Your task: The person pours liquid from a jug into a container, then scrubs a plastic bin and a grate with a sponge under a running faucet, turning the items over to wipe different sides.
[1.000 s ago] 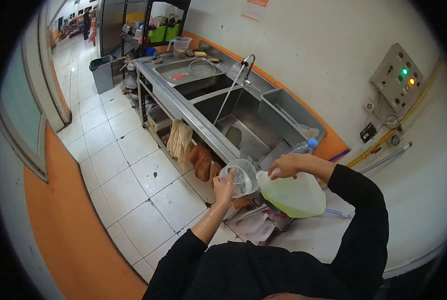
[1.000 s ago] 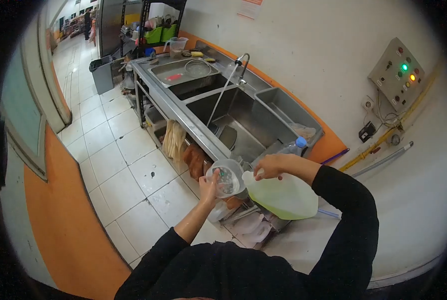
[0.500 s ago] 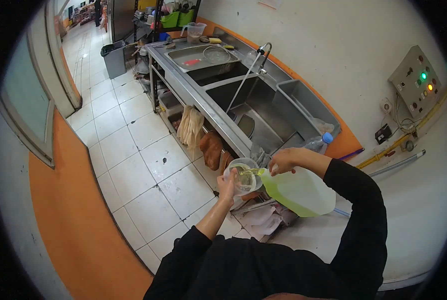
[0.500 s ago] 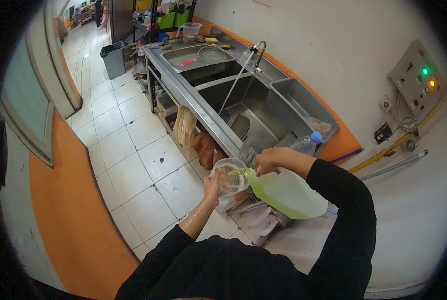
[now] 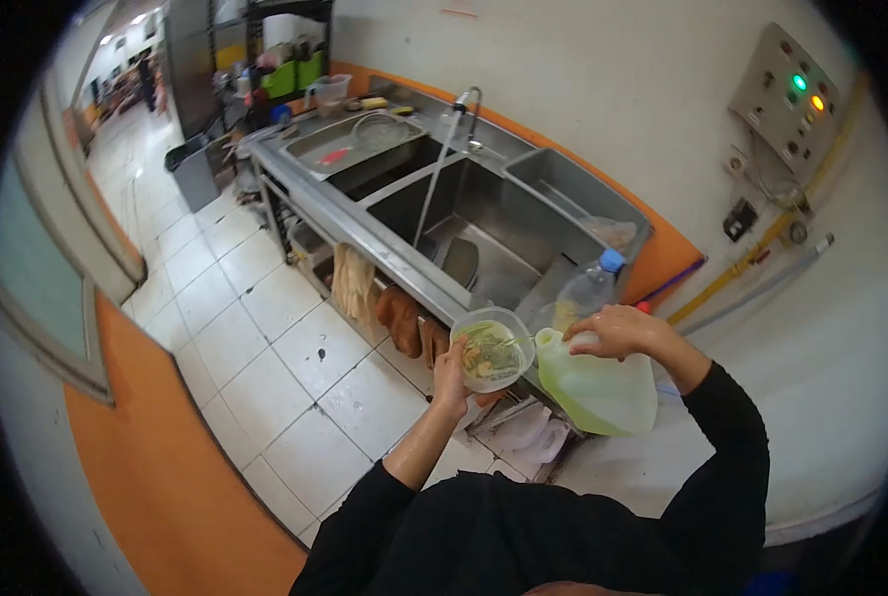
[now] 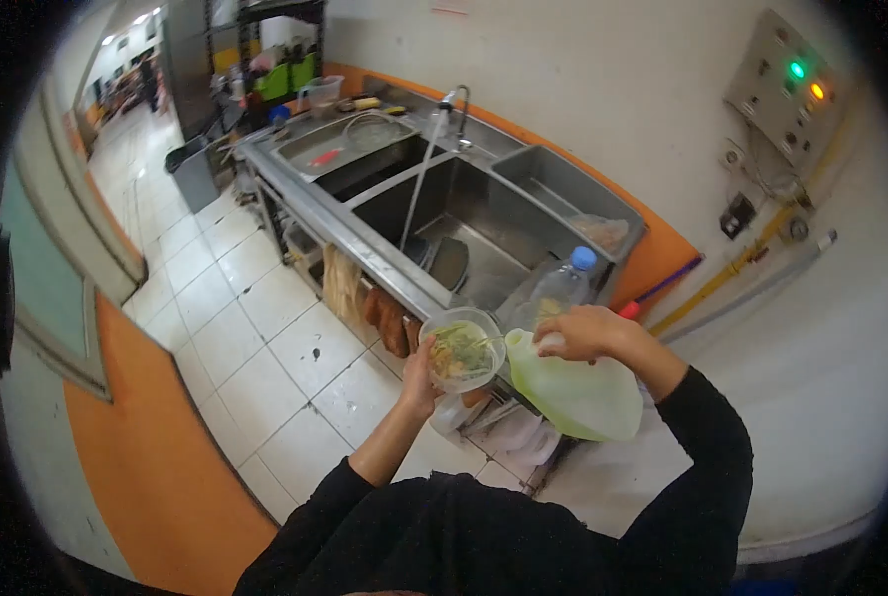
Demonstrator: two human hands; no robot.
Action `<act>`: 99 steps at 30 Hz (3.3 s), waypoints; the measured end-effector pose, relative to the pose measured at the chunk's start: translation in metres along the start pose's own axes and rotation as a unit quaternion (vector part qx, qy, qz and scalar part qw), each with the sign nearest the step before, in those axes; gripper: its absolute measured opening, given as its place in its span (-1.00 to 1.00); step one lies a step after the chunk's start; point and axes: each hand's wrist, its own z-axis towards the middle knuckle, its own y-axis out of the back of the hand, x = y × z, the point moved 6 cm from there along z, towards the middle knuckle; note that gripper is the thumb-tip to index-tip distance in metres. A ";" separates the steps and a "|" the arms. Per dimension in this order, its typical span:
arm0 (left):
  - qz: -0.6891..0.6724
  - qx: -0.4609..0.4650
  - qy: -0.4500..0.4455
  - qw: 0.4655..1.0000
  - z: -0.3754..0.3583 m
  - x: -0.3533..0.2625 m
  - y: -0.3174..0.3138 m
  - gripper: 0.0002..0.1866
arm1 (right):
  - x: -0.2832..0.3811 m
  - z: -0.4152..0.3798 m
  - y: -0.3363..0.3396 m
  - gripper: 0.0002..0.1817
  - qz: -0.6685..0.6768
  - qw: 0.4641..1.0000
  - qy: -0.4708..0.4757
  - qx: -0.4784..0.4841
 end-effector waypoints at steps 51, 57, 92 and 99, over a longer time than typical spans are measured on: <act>0.029 0.024 0.046 0.998 0.431 -0.149 0.030 -0.47 | -0.200 0.003 -0.374 -0.44 0.549 0.543 -0.372 -0.514; 0.108 -0.047 0.028 0.993 0.444 -0.168 0.030 -0.58 | -0.075 -0.010 -0.019 -0.21 0.493 0.573 -0.118 -0.644; 0.153 0.026 0.037 0.987 0.487 -0.158 0.045 -0.48 | -0.229 0.058 0.054 -0.23 0.027 0.588 -0.498 -0.637; 0.094 0.040 0.024 0.994 0.504 -0.150 0.049 -0.47 | -0.023 0.160 -0.014 -0.43 0.129 0.806 -0.322 -0.479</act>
